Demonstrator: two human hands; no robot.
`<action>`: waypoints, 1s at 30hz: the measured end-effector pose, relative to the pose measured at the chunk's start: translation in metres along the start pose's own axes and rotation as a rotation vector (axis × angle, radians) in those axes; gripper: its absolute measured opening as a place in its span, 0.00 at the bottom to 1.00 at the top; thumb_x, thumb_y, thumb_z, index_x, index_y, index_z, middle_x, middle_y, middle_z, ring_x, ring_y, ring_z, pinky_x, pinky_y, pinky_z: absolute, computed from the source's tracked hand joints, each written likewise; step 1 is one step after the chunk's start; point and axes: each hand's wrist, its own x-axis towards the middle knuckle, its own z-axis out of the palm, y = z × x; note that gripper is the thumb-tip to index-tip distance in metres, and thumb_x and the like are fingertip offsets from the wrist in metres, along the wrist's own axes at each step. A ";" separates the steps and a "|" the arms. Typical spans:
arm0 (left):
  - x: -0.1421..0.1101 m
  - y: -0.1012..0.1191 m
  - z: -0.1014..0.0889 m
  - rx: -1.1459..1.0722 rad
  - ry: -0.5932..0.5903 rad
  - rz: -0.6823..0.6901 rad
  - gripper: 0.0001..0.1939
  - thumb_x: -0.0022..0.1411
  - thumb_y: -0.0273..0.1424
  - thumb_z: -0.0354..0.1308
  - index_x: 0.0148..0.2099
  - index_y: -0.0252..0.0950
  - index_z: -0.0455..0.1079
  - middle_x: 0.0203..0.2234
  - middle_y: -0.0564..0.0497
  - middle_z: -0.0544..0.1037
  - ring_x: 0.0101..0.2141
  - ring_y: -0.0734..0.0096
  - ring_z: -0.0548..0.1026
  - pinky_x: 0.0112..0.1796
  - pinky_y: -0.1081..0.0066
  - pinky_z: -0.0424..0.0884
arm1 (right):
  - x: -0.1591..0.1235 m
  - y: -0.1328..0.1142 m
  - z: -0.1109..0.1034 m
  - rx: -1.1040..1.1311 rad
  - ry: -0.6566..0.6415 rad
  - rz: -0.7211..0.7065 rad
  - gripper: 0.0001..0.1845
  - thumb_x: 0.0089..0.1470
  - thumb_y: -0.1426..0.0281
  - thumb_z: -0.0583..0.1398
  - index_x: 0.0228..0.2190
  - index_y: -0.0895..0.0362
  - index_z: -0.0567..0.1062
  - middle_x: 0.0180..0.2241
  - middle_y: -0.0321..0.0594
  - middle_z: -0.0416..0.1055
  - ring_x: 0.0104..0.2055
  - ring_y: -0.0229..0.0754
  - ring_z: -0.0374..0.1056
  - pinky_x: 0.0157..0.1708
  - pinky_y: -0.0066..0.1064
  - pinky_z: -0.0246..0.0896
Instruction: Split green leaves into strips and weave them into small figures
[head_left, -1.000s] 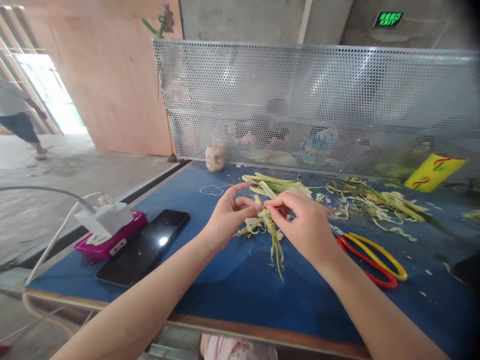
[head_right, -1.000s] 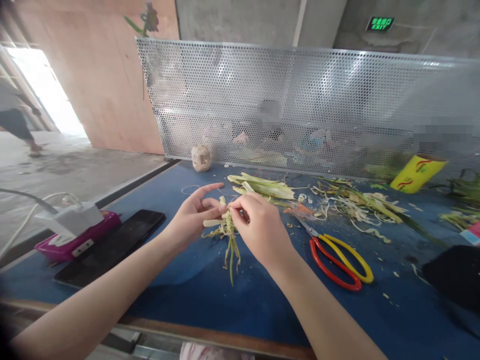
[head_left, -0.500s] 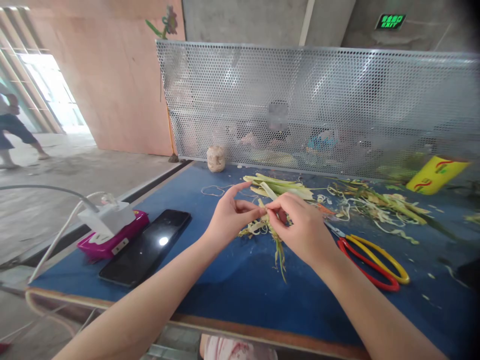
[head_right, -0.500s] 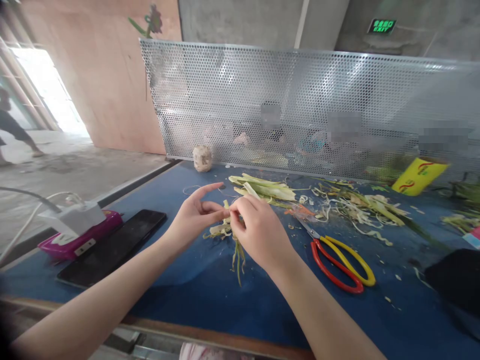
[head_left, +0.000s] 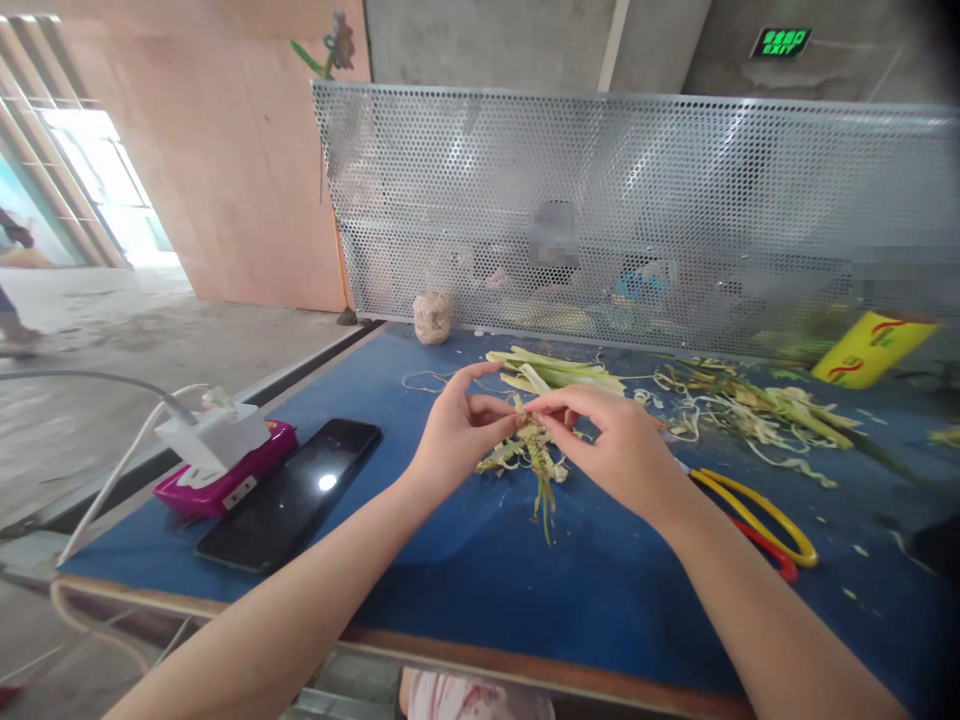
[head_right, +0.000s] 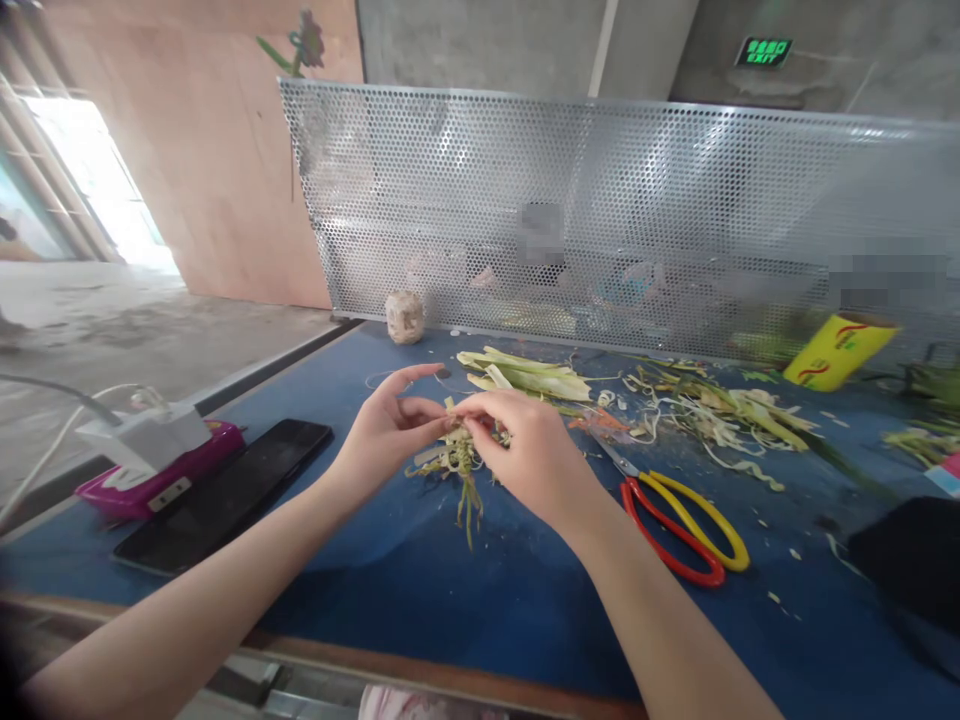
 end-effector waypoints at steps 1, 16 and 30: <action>0.000 0.000 0.000 0.004 0.000 0.009 0.30 0.46 0.25 0.63 0.52 0.32 0.56 0.22 0.54 0.76 0.25 0.75 0.74 0.32 0.73 0.70 | 0.001 0.001 0.000 0.042 -0.009 0.034 0.09 0.50 0.75 0.56 0.32 0.54 0.74 0.30 0.37 0.74 0.30 0.38 0.69 0.31 0.29 0.65; -0.005 -0.001 0.001 0.316 -0.007 0.153 0.31 0.47 0.25 0.60 0.53 0.36 0.54 0.22 0.55 0.75 0.27 0.72 0.74 0.32 0.71 0.69 | -0.001 0.014 0.008 0.558 -0.168 0.445 0.07 0.45 0.72 0.61 0.31 0.57 0.76 0.28 0.40 0.77 0.32 0.43 0.73 0.34 0.35 0.70; -0.004 -0.001 0.003 0.218 -0.049 0.053 0.29 0.47 0.27 0.62 0.52 0.34 0.56 0.21 0.55 0.72 0.23 0.75 0.70 0.25 0.75 0.66 | 0.000 0.003 0.001 0.180 -0.066 0.313 0.05 0.46 0.73 0.59 0.23 0.56 0.76 0.23 0.37 0.75 0.26 0.41 0.71 0.26 0.30 0.65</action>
